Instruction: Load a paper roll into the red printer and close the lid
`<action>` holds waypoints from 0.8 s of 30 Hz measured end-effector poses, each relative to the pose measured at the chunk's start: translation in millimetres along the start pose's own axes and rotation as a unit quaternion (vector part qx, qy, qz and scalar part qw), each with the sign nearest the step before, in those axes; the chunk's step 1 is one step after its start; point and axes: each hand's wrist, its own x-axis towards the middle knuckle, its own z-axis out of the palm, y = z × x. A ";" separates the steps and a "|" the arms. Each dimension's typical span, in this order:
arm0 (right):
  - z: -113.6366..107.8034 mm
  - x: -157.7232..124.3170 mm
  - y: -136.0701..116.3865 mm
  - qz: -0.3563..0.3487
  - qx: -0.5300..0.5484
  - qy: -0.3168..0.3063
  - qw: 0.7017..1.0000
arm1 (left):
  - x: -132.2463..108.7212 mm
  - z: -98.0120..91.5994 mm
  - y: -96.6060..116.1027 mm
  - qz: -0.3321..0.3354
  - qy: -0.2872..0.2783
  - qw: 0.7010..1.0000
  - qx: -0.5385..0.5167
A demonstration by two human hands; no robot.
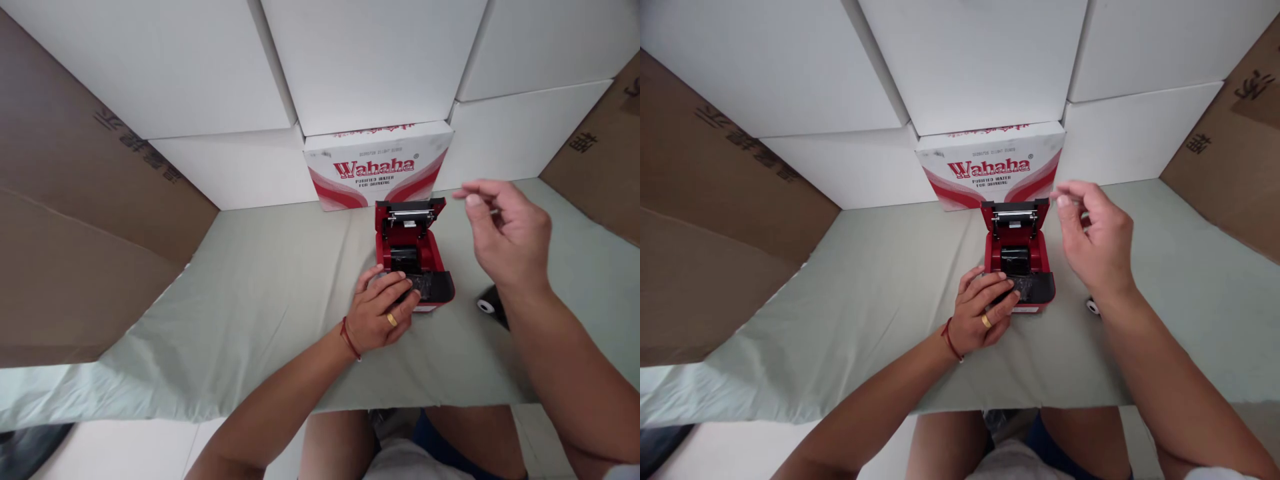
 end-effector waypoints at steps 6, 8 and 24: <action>29.9 5.2 25.5 -0.026 0.073 -0.077 0.994 | 0.2 -1.8 -0.3 -0.005 -0.016 1.000 -0.006; 28.1 -5.9 24.8 -0.052 0.077 -0.077 0.993 | 1.4 -2.3 0.1 0.013 -0.010 1.000 0.021; 6.1 -62.9 33.5 -0.166 0.050 -0.116 0.978 | -1.5 0.0 4.1 0.009 0.002 0.999 0.047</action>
